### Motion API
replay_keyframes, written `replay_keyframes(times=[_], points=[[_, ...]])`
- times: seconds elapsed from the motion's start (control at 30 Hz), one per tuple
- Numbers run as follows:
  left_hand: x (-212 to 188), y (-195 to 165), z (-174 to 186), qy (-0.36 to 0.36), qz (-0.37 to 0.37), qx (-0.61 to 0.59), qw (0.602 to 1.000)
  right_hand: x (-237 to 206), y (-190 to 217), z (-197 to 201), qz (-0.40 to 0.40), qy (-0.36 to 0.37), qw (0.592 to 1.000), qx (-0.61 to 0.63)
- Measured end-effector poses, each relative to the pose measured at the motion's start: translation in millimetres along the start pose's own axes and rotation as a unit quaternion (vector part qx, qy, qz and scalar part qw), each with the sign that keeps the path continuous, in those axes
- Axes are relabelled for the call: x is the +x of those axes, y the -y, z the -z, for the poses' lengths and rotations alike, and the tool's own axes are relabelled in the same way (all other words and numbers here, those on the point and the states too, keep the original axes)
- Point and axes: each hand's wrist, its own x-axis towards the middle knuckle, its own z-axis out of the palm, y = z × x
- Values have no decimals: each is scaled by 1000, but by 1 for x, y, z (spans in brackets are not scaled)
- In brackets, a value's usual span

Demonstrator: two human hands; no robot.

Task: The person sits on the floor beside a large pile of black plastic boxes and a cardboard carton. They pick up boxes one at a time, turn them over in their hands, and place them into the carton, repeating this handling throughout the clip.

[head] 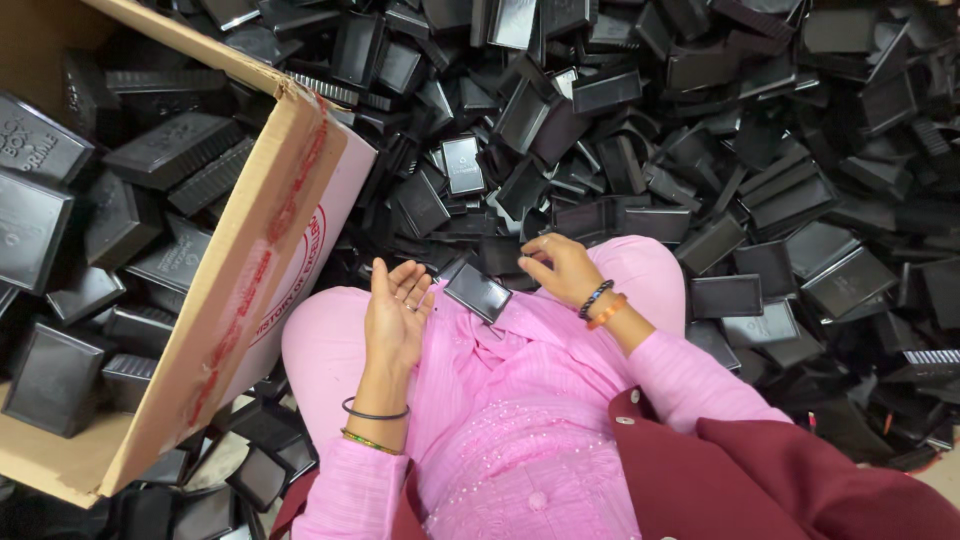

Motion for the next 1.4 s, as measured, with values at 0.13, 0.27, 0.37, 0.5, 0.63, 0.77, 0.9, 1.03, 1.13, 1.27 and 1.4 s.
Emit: replay_keyframes(times=[0.13,0.27,0.37,0.5,0.63,0.77,0.9,1.03,1.13,1.27,1.4], points=[[2,-1,12,-7,-3,2,1000,6,-21,-28,60,6,996,-73],[9,0,26,-14,-11,0,1000,21,-46,-62,121,41,964,-235],[14,15,27,4,-16,28,999,29,-43,-80,62,140,926,-347],[10,41,20,43,-147,198,968,20,-2,-79,35,108,993,-21],[-1,36,8,75,-173,132,973,14,37,-64,-6,170,952,256],[-4,-11,5,35,-90,-123,988,34,25,-73,-75,51,995,49],[-9,-38,12,27,-26,-168,985,26,-1,-103,-100,155,964,-190],[-15,-32,17,3,-45,-120,992,5,10,-93,-68,69,986,-133],[-18,-23,9,11,-85,-81,993,-6,51,-64,-37,61,995,65],[-16,-10,-17,35,-111,-41,992,-15,111,-49,-76,97,942,311],[-21,1,-37,63,-164,44,983,-13,134,-52,-60,59,938,336]])
